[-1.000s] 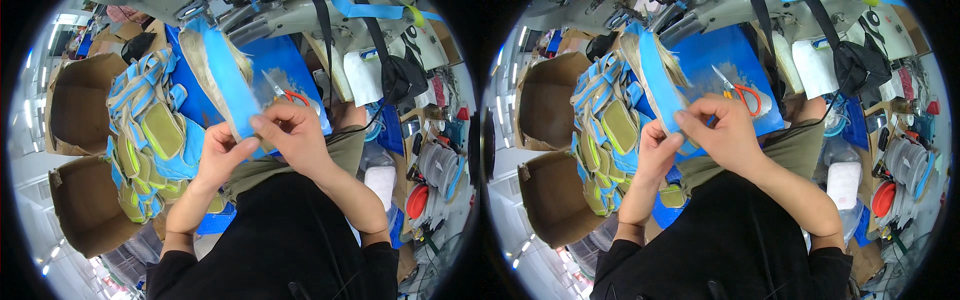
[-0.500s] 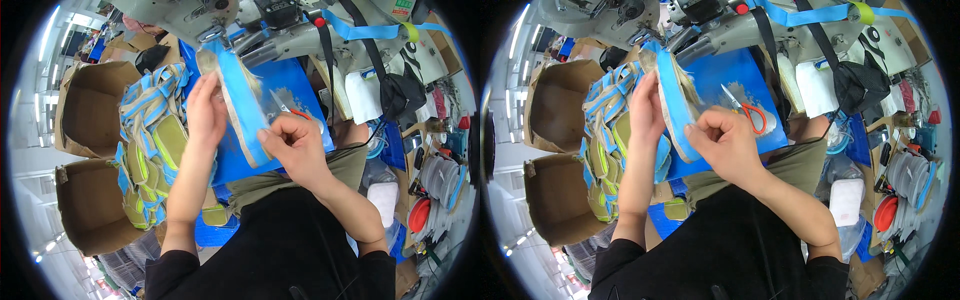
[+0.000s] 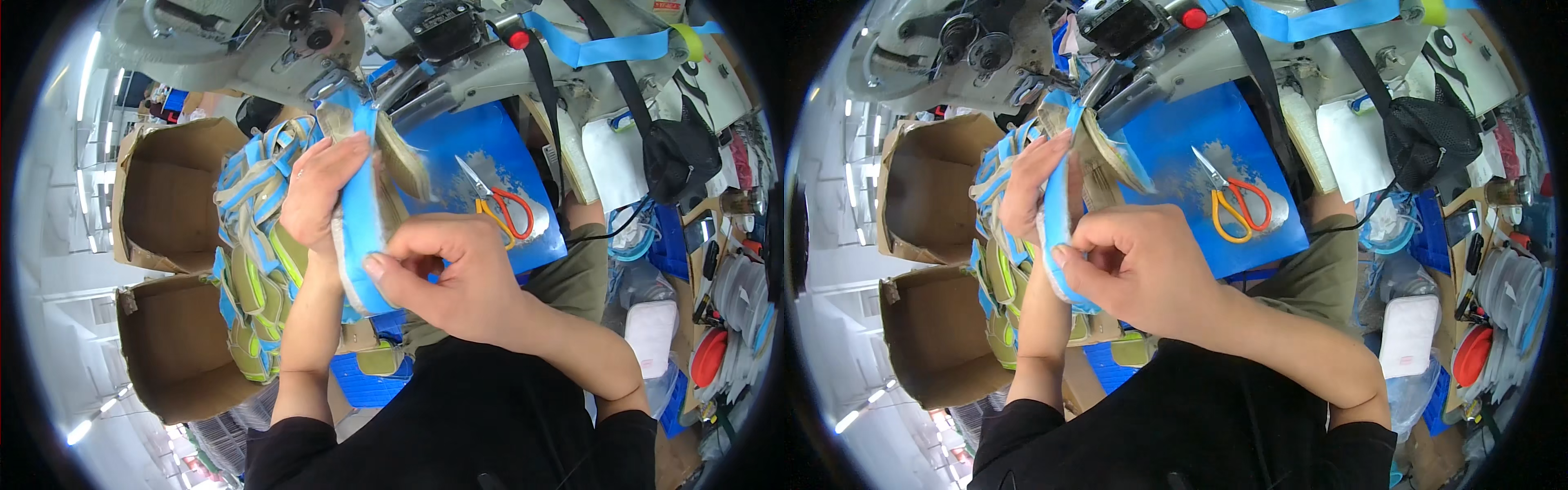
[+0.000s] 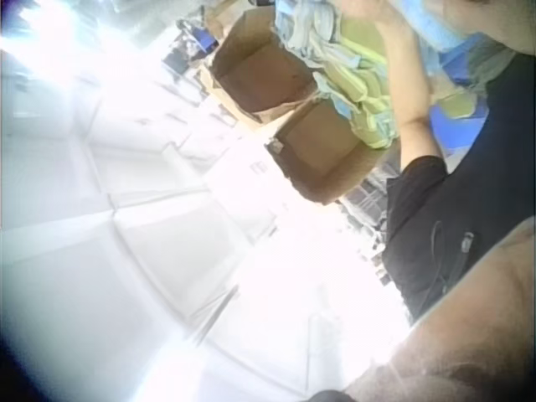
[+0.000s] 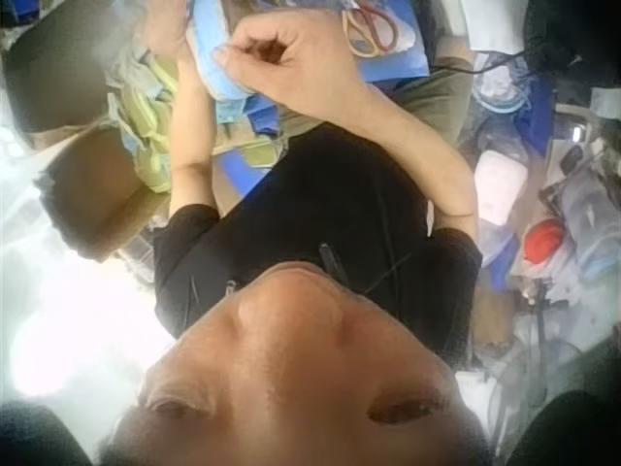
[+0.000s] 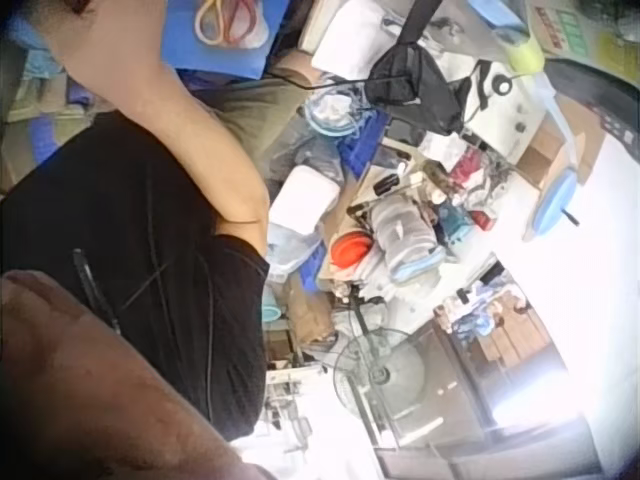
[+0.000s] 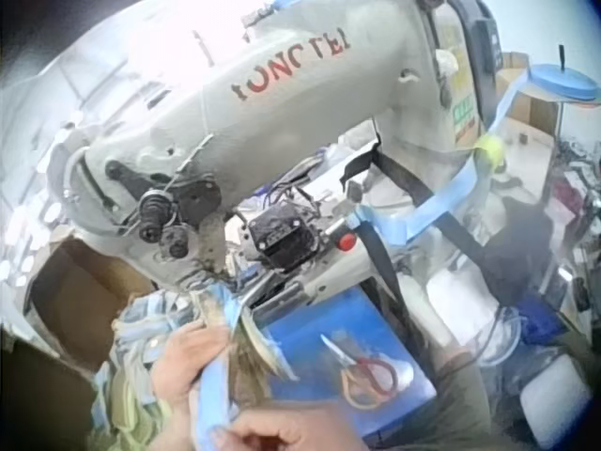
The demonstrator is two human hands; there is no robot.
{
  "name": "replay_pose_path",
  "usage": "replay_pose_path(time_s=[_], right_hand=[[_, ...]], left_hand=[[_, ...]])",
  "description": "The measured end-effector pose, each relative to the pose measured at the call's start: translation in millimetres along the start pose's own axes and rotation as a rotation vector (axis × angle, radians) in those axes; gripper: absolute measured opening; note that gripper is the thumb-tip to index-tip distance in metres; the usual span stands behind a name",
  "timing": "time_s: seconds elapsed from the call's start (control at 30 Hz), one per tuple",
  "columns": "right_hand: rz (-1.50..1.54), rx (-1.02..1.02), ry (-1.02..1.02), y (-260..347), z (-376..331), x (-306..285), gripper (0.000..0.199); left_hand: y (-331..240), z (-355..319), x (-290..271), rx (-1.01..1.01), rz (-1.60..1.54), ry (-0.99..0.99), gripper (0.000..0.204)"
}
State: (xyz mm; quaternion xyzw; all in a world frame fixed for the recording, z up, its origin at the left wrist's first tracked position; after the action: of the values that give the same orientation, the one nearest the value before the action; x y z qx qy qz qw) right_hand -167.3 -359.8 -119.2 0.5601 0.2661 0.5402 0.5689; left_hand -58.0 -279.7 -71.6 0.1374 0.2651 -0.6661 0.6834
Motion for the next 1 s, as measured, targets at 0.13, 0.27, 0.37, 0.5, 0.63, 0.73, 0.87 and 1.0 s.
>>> replay_pose_path(time_s=[0.13, 0.27, 0.37, 0.5, 0.63, 0.73, 0.87, 1.0], right_hand=[[-0.345, -0.333, -0.266, 17, 24, -45, 0.013], [-0.263, -0.110, -0.276, -29, 51, -57, 0.023], [-0.064, 0.057, -0.163, -45, 56, -49, 0.024], [0.025, 0.142, -0.157, -56, 48, -47, 0.017], [-0.031, 0.050, -0.180, -54, 46, -50, 0.013], [-0.078, 0.067, -0.184, -56, 44, -51, 0.011], [-0.038, 0.054, -0.218, -55, 43, -49, 0.010], [-0.043, 0.034, -0.222, -60, 47, -50, 0.011]], left_hand=[[10, -1, -16, -0.079, -0.023, -0.018, 0.018], [-4, 1, -7, 0.004, 0.024, 0.082, 0.021], [-12, 2, -3, 0.086, 0.058, 0.144, 0.025], [-23, 9, 3, 0.147, 0.074, 0.192, 0.027], [-19, 7, 8, 0.158, 0.068, 0.208, 0.027], [-18, 10, 8, 0.140, 0.062, 0.241, 0.027], [-19, 13, 7, 0.171, 0.096, 0.285, 0.027], [-15, 20, 7, 0.158, 0.135, 0.311, 0.027]])
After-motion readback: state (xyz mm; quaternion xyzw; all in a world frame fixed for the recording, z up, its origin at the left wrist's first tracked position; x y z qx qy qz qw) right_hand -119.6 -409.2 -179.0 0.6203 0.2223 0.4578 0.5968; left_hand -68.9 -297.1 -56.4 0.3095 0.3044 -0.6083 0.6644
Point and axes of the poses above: each hand's wrist, its own z-axis towards the middle knuckle, its own x-axis out of the palm, y = z × x, the point moved 9 cm from there along z, towards the middle knuckle, and after that the axes turned 2 degrees about y, right-handed, at the moved point
